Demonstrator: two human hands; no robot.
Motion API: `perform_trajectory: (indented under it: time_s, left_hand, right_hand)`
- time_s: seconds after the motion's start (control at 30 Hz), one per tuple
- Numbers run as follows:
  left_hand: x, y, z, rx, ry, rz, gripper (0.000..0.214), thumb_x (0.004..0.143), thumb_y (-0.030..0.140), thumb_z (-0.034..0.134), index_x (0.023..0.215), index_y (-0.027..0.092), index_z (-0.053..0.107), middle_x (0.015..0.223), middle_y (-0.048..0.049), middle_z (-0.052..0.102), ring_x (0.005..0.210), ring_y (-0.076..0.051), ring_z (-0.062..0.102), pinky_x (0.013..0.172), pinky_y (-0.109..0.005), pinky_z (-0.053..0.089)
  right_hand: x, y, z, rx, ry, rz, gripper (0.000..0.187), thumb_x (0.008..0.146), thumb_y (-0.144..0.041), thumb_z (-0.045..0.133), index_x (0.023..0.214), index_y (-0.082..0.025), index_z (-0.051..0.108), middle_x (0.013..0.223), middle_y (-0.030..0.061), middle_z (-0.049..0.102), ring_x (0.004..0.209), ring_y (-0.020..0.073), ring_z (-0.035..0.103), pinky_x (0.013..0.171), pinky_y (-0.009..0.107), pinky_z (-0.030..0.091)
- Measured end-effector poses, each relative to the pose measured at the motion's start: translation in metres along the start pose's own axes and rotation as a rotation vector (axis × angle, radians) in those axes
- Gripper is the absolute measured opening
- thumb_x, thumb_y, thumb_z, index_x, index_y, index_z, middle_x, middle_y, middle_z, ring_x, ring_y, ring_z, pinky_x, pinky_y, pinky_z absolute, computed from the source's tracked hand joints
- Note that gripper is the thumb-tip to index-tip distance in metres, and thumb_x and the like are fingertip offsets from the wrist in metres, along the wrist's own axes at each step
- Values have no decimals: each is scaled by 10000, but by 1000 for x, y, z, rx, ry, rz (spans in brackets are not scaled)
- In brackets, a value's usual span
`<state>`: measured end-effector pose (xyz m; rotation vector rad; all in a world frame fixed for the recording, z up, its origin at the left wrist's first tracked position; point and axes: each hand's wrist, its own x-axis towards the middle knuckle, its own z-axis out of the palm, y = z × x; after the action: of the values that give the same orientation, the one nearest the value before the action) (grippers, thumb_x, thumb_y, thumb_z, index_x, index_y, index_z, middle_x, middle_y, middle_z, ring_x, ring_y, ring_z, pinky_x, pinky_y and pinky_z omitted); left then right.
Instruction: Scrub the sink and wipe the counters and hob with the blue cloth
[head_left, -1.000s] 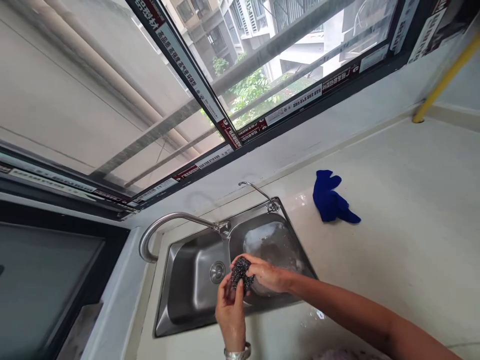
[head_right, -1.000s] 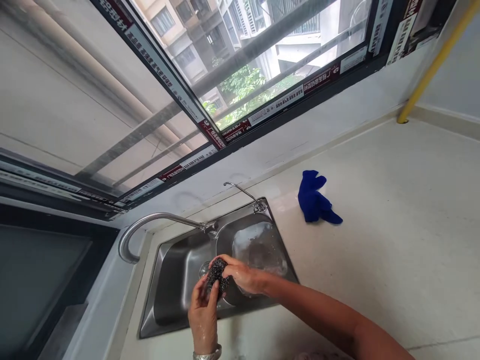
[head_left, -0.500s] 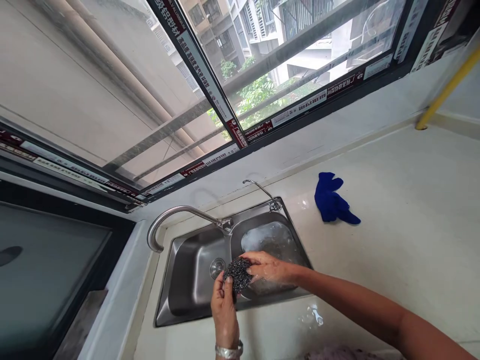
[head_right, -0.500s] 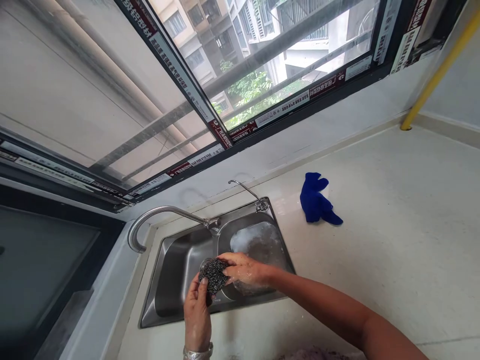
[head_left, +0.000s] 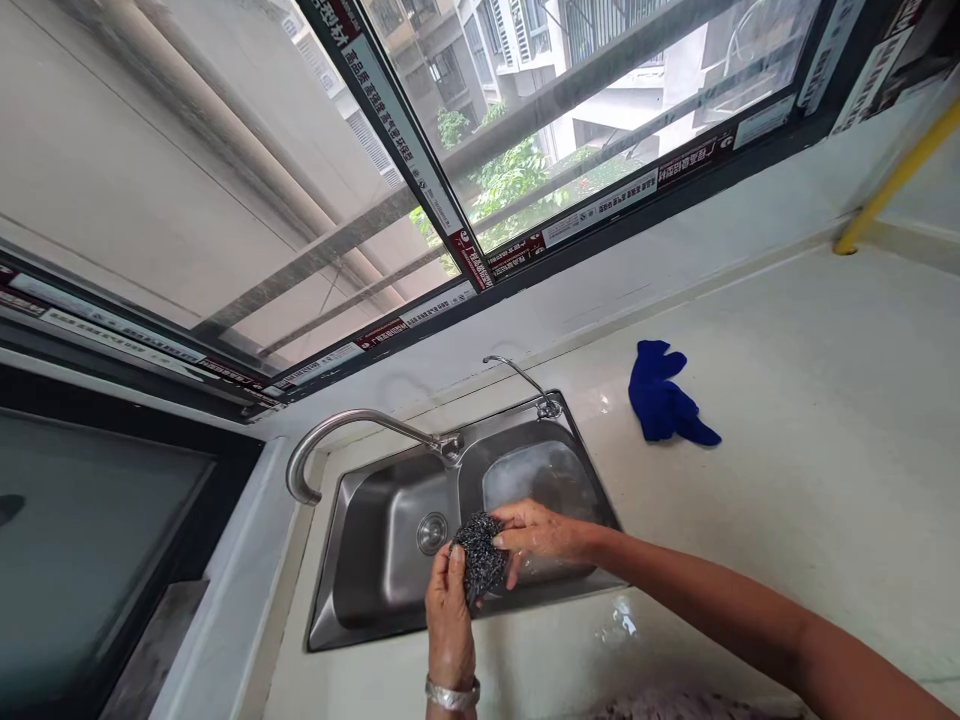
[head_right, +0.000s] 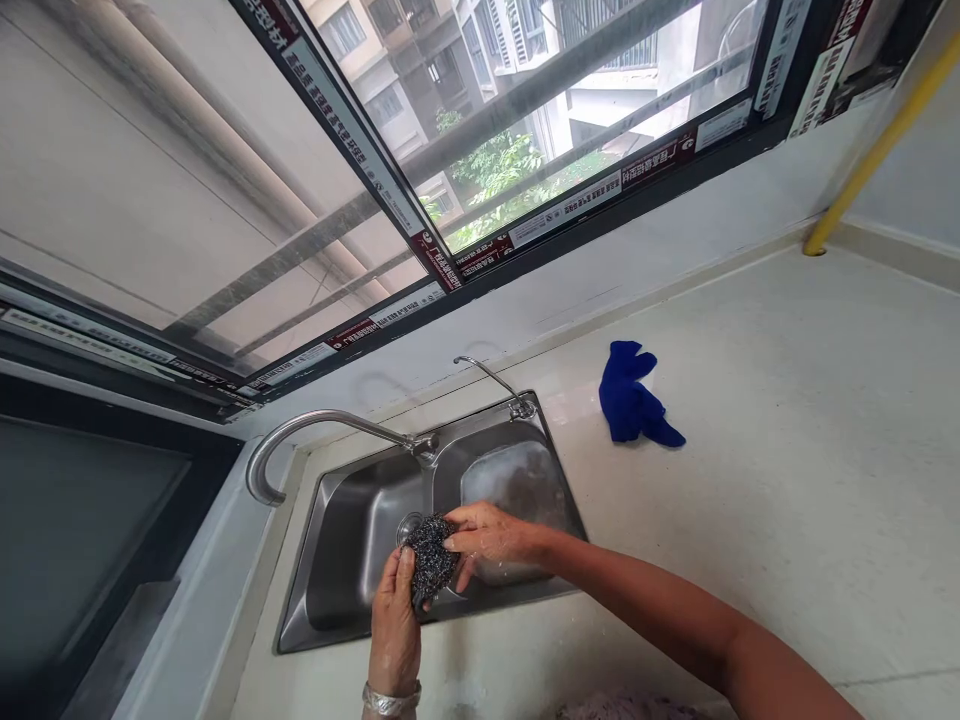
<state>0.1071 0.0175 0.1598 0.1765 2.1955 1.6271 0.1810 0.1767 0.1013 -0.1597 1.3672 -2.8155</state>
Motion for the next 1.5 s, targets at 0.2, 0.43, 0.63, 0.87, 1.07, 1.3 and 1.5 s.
perform_trajectory:
  time_s: [0.2,0.43,0.63,0.87,1.07,1.3,1.5]
  left_hand:
    - [2,-6,5,-212,-94,-141,673,609,697,825,1016,182,674,826,-2,669,658,-98,510,484,-185,375]
    - [0,-4,6,-365,-65,-355,712,402,572,971,941,188,708,876,-2,705,659,-89,529,490,-186,374]
    - [7,-13,1,-289,-173,-204,598,628,556,885,1092,227,700,1049,-26,730,876,-148,638,696,-229,492]
    - [4,-24,-2,-384,-178,-186,590,708,490,838,1233,280,671,1308,-69,662,1152,-220,624,971,-339,532]
    - [6,-38,1,-462,-145,-332,453,807,451,758,1224,287,696,1337,-77,657,1031,-202,679,751,-283,619]
    - [23,-84,-15,-477,86,-565,190,885,93,590,1001,144,731,1150,-93,739,904,-179,717,663,-263,641]
    - [38,-90,-34,-821,71,-704,205,933,137,521,937,73,716,1032,-189,765,953,-259,741,751,-335,654]
  right_hand:
    - [-5,-7,-2,-61,11,-30,394,858,-520,688,960,-142,639,864,37,709,667,154,693,655,277,556]
    - [-6,1,-7,24,-5,-49,432,843,-541,710,969,-130,665,832,38,706,650,141,674,641,264,550]
    - [-4,13,-9,70,67,-89,433,828,-494,748,1035,-117,703,880,52,692,709,139,649,638,272,577]
    - [-1,25,-8,-151,366,-213,323,813,-262,674,1123,-184,723,1024,56,722,927,204,675,790,349,604]
    - [-8,59,11,-734,322,-472,555,758,-57,520,1265,-218,677,1355,110,623,1244,216,599,1080,399,486]
    - [-17,115,-4,-946,237,-334,493,796,-116,574,1279,-179,646,1342,147,648,1255,246,616,1073,387,499]
    - [-28,58,-94,-1068,776,-191,325,848,-88,482,1039,-204,719,1021,103,761,957,236,718,918,356,555]
